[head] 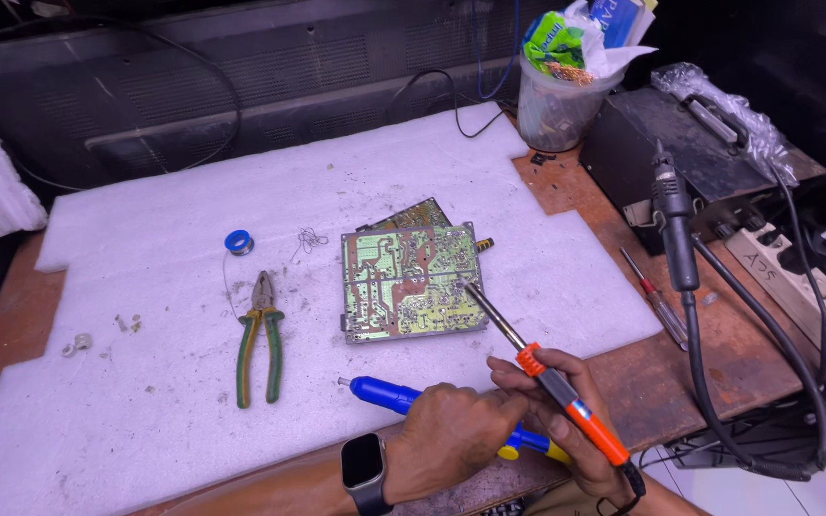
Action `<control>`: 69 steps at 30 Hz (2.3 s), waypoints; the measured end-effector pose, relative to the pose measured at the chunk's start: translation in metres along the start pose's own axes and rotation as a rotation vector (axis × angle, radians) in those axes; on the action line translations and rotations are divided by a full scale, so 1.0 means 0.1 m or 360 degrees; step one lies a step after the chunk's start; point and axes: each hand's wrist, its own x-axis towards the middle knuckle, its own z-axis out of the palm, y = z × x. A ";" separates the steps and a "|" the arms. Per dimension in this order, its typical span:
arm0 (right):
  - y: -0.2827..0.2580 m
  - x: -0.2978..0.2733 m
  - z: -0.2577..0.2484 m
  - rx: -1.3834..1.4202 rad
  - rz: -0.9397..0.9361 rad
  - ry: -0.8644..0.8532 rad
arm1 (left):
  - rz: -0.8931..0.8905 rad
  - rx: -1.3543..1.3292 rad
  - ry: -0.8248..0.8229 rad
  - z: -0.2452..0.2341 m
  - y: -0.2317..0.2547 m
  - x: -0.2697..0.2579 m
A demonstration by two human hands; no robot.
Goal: The person uses a soldering iron and a desoldering pump to remove solder from a green circuit board. They repeatedly heat solder joints with the iron and use the pump to extract the molten solder, working on multiple points across the board.
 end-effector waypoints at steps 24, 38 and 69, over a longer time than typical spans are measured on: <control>0.28 0.51 -0.54 -0.0867 -0.0360 0.0646 | -0.0298 -0.0598 0.0572 -0.46 -1.05 0.12; 0.54 0.39 -0.12 -0.1789 -0.0976 -0.0269 | -0.0199 -0.1964 0.1659 -0.40 -1.35 0.28; 0.55 0.39 -0.10 -0.1953 -0.0953 -0.0249 | -0.0242 -0.2098 0.1884 -0.20 -1.57 0.51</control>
